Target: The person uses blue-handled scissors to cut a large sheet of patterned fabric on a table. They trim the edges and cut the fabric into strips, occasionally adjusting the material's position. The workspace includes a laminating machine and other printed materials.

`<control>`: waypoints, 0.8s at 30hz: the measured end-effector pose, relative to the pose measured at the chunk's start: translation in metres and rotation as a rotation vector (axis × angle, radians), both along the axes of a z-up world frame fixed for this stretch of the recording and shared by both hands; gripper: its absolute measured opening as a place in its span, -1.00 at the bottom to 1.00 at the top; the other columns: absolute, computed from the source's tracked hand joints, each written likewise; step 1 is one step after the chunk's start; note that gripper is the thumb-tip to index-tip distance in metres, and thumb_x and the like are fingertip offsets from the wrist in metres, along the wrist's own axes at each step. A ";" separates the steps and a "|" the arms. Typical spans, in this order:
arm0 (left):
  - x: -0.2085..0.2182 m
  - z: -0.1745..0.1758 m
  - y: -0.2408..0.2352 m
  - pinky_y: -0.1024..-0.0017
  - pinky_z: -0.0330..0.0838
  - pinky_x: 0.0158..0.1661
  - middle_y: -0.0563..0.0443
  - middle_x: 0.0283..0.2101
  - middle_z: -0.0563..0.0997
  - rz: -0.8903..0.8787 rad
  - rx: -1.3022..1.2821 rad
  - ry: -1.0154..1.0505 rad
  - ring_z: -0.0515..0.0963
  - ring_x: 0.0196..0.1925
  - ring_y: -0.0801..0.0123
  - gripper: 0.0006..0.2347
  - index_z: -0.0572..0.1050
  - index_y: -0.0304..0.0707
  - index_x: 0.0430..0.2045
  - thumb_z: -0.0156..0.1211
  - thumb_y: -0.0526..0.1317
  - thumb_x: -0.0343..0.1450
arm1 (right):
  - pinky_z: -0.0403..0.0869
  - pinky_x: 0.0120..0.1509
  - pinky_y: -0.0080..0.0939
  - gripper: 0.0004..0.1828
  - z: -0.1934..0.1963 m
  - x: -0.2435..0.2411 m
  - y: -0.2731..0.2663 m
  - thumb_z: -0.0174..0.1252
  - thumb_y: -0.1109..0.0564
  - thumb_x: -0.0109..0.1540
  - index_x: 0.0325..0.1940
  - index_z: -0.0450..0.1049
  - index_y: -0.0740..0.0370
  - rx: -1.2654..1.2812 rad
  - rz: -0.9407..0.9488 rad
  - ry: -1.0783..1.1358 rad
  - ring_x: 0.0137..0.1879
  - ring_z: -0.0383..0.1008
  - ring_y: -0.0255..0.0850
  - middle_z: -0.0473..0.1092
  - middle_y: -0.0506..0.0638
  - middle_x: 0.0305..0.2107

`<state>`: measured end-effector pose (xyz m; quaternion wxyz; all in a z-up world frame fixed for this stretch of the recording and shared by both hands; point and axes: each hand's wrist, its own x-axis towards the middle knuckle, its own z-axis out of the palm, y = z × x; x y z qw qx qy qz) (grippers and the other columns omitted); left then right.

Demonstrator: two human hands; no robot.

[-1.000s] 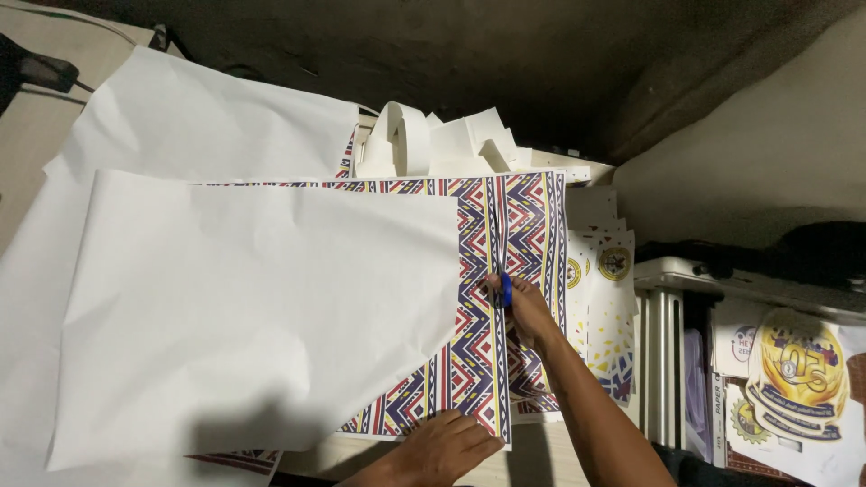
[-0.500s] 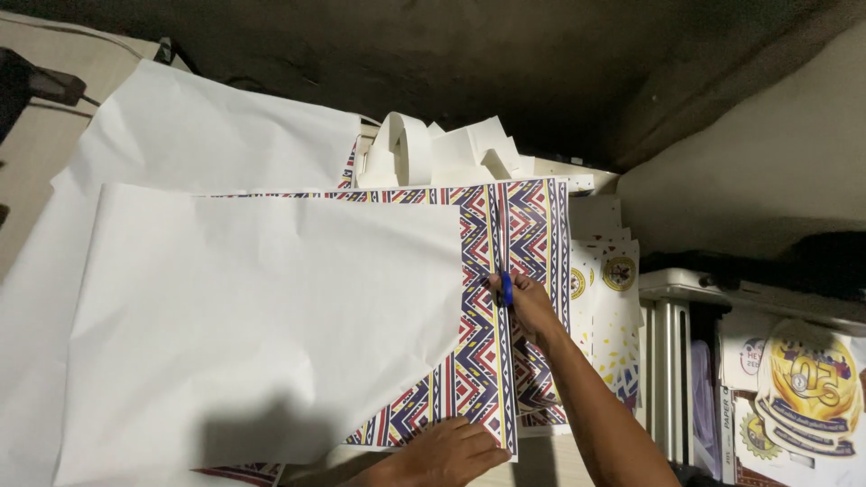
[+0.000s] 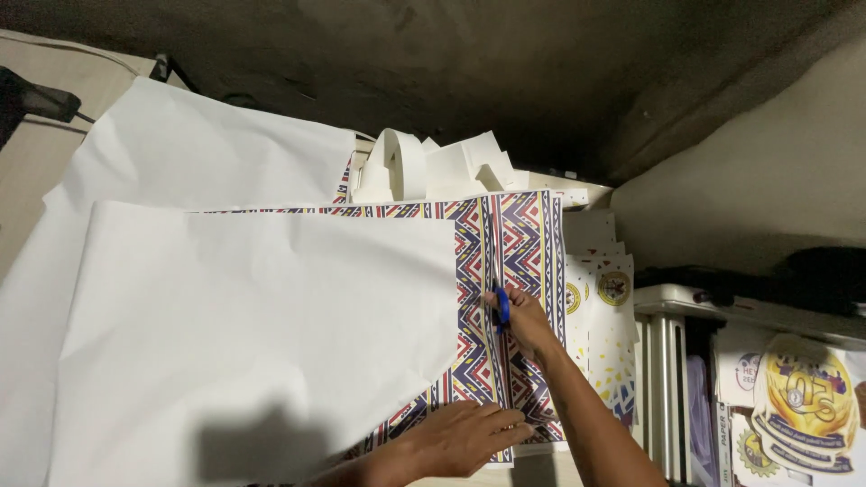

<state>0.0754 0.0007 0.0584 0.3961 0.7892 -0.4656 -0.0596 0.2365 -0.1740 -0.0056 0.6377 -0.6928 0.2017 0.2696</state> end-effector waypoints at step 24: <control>0.029 -0.040 -0.019 0.06 0.29 0.25 -0.16 0.05 0.55 -0.010 0.247 0.065 0.48 0.19 0.11 -0.79 0.62 -0.35 -0.25 -0.02 -0.30 0.51 | 0.29 -0.28 -0.32 -0.71 0.003 0.019 0.003 0.36 -0.08 0.15 -0.28 0.54 0.16 -0.027 0.034 -0.060 -0.43 0.30 -0.32 0.42 -0.08 -0.52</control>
